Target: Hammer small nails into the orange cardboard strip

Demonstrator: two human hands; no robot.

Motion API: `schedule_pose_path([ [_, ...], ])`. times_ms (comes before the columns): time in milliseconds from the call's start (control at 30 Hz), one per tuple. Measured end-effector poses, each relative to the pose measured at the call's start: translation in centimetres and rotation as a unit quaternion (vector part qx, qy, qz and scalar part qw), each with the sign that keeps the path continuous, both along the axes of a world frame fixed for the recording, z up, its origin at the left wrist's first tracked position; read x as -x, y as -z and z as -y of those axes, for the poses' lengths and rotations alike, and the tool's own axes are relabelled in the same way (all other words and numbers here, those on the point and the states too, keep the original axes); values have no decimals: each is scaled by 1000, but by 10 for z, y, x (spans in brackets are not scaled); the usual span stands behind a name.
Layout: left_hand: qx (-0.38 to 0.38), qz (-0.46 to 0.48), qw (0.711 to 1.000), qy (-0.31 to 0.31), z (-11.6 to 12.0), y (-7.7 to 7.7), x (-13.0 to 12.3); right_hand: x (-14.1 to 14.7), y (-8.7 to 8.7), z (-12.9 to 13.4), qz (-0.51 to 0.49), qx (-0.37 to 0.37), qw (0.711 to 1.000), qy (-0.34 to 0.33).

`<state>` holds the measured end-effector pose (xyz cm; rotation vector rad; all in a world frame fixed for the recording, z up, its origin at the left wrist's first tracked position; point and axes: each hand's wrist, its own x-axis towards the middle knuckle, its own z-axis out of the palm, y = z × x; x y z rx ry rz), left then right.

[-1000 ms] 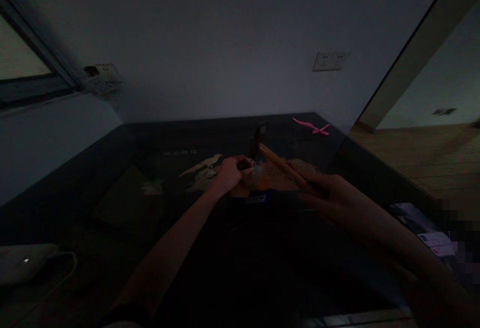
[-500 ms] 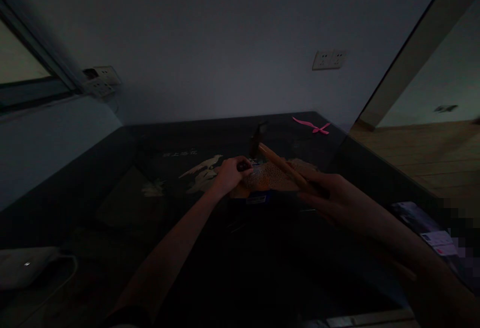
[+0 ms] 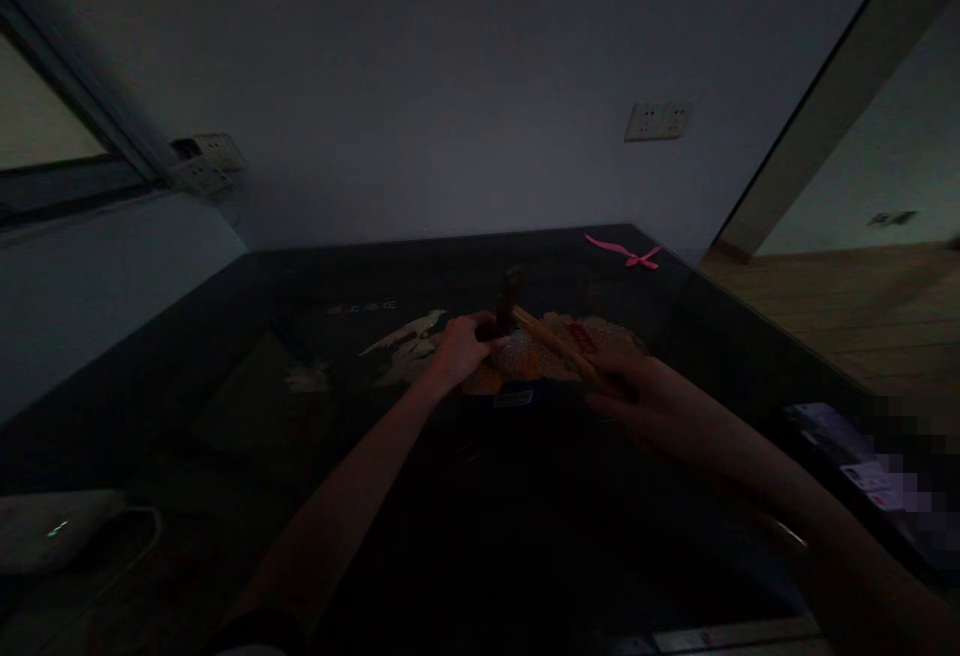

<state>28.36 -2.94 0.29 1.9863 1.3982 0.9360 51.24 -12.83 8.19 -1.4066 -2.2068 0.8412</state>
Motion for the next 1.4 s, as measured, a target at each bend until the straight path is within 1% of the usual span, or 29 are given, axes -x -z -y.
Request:
schedule_pose_path([
  [133,-1,13,1000,12,-4,3,3,-2,0,1,-19,-10,1000,4],
  [267,16,61,995,73,-8,5,8,-3,-2,3,-26,-8,1000,10],
  [333,16,68,993,96,-8,5,11,-3,2,2,-18,-11,1000,5],
  [367,11,63,993,97,-8,4,11,-3,5,0,-10,-11,1000,3],
  [467,2,39,996,81,-6,2,11,-3,10,-2,7,8,1000,2],
  [533,6,37,997,69,-5,2,10,-3,8,0,4,17,1000,3],
  [700,25,69,995,65,-5,3,9,-2,-2,4,-6,-6,1000,14],
  [867,25,39,998,31,-6,3,9,0,2,0,11,17,1000,-7],
  [967,22,35,999,25,-6,3,8,-1,1,1,13,21,1000,3],
  [1100,13,26,999,18,-5,3,8,-1,-3,2,2,5,1000,14],
  [1267,10,15,1000,8,-4,2,8,-1,6,-2,11,-21,1000,10],
  [1400,10,19,1000,13,-3,1,6,-2,6,1,1,-2,1000,18],
])
